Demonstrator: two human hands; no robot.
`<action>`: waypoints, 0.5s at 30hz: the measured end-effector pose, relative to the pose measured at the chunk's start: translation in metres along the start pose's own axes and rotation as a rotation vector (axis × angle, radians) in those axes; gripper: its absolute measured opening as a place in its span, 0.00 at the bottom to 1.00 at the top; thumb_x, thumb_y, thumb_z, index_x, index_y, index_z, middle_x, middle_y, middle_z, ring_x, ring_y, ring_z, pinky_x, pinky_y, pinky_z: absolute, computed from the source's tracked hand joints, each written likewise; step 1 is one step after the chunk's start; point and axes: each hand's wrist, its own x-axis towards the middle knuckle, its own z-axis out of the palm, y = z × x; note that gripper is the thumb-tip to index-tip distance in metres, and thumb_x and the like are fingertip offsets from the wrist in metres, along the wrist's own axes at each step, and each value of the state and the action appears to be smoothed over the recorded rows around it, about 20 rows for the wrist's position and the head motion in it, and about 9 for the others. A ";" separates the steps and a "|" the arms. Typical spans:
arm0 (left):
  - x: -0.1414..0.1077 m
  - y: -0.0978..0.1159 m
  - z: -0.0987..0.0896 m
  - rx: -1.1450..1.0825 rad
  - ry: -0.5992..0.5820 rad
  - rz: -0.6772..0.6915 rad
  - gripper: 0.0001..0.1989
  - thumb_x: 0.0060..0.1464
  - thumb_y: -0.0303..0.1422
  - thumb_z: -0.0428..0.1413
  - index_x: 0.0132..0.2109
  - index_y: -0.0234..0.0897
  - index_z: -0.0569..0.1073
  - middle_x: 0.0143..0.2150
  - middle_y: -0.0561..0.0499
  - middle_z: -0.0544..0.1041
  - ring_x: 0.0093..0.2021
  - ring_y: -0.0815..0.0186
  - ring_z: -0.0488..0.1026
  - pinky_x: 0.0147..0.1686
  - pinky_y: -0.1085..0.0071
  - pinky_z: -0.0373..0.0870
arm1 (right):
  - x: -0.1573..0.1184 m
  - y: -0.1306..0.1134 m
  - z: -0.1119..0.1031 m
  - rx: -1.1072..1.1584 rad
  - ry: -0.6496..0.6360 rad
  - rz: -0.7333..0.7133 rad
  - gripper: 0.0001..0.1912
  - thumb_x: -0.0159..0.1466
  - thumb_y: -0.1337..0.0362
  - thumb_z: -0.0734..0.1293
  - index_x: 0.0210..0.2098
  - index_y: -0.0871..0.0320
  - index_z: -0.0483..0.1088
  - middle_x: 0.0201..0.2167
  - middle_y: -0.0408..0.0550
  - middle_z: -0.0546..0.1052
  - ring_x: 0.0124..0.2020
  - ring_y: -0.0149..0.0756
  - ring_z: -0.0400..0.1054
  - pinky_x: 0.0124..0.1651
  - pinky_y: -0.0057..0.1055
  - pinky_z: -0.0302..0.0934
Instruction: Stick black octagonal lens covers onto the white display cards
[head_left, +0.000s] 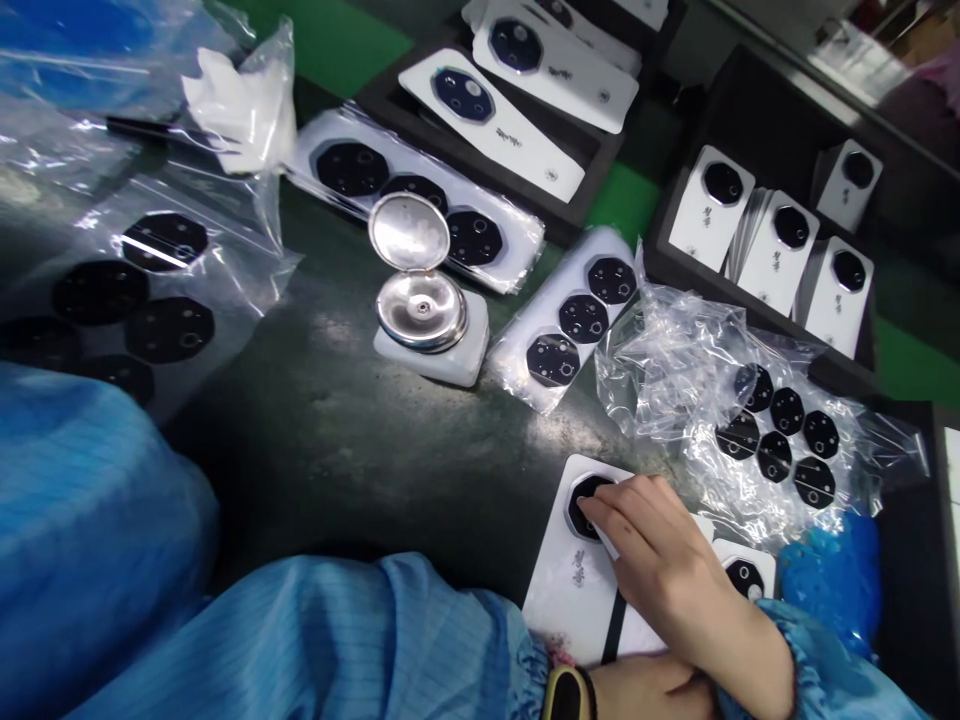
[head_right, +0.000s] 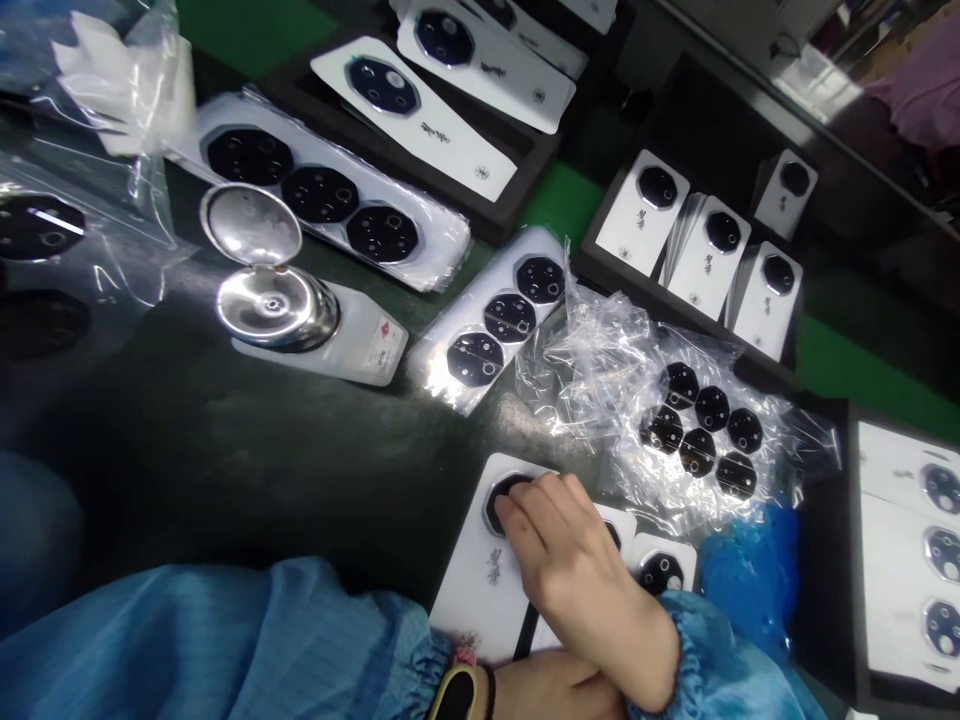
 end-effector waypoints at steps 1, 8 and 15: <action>0.000 0.000 0.001 -0.014 -0.003 0.004 0.11 0.62 0.38 0.53 0.44 0.34 0.72 0.45 0.47 0.73 0.44 0.64 0.72 0.46 0.62 0.70 | 0.001 -0.001 0.000 -0.019 -0.008 -0.011 0.15 0.67 0.79 0.54 0.37 0.70 0.72 0.29 0.54 0.75 0.30 0.36 0.64 0.30 0.32 0.62; 0.001 0.000 -0.001 -0.056 -0.028 0.007 0.10 0.63 0.37 0.53 0.43 0.35 0.73 0.44 0.47 0.74 0.43 0.64 0.72 0.45 0.64 0.70 | 0.000 -0.003 -0.002 -0.051 -0.043 -0.058 0.17 0.68 0.78 0.53 0.37 0.71 0.73 0.27 0.53 0.75 0.29 0.36 0.63 0.30 0.32 0.60; 0.003 -0.003 -0.009 -0.080 -0.052 -0.002 0.10 0.63 0.37 0.52 0.41 0.35 0.72 0.42 0.48 0.74 0.40 0.65 0.72 0.42 0.65 0.70 | -0.001 -0.003 -0.002 -0.044 -0.019 -0.044 0.16 0.68 0.78 0.53 0.37 0.71 0.73 0.28 0.52 0.76 0.29 0.35 0.64 0.30 0.32 0.61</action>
